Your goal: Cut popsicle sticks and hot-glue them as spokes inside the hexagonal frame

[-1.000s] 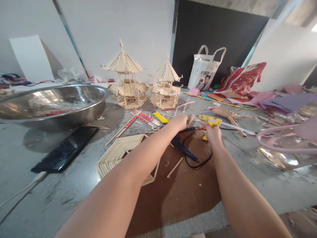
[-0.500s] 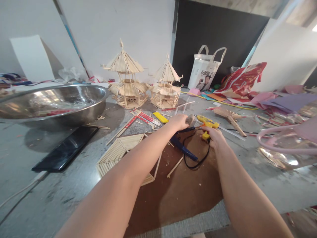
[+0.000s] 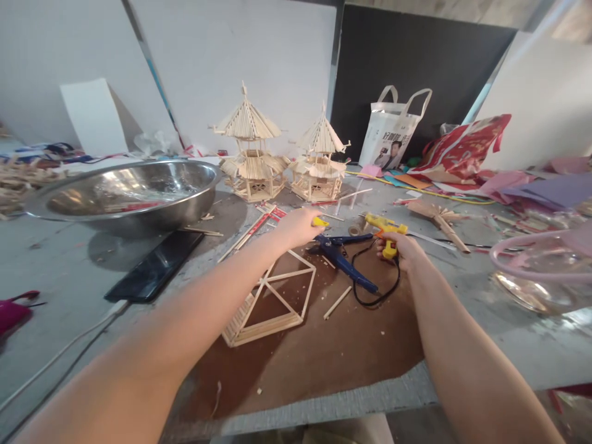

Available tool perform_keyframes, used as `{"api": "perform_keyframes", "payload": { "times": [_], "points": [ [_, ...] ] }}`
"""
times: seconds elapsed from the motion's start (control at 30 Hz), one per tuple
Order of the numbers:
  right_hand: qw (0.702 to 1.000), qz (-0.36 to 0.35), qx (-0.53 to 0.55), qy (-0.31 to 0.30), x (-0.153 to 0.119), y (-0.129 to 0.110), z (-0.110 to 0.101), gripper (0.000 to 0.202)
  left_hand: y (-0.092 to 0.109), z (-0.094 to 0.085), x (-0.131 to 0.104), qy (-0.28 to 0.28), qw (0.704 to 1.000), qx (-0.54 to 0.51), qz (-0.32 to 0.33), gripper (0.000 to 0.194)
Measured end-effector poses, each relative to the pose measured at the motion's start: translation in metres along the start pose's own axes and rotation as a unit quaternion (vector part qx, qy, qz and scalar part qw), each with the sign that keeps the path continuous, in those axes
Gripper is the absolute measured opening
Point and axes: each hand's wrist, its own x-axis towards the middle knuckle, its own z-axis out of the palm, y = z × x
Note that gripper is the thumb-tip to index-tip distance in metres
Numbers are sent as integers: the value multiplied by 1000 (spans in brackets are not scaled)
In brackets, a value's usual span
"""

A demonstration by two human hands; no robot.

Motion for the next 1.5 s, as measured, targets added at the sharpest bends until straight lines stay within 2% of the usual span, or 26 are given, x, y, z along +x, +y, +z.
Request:
{"api": "perform_keyframes", "payload": {
  "times": [0.07, 0.17, 0.33, 0.5, 0.7, 0.87, 1.17, 1.5],
  "points": [
    [998, 3, -55, 6, 0, 1, 1, 9, -11, -5, -19, -3, 1000, -10, -15, 41],
    [985, -9, -161, 57, 1, 2, 0, 15, -22, -10, -45, -9, 1000, -25, -16, 39],
    [920, -35, -359, 155, 2, 0, -5, 32, -31, -16, -74, -6, 998, -38, -51, 39],
    [863, -49, -474, 167, 0, 1, -8, 43, -34, -18, -88, -1, 998, -41, -55, 37],
    [826, -57, -535, 168, 2, 4, -8, 51, -36, -16, -93, -19, 997, -36, -60, 35],
    [817, -58, -550, 164, 3, 5, -9, 49, -36, -13, -91, -22, 998, -23, -53, 34],
    [822, -68, -537, 175, 0, -3, -6, 51, -29, -13, -87, -30, 998, -25, -53, 35],
    [825, -68, -537, 162, -3, 0, -5, 48, -29, -22, -93, -23, 998, -19, -59, 35]
  ]
}}
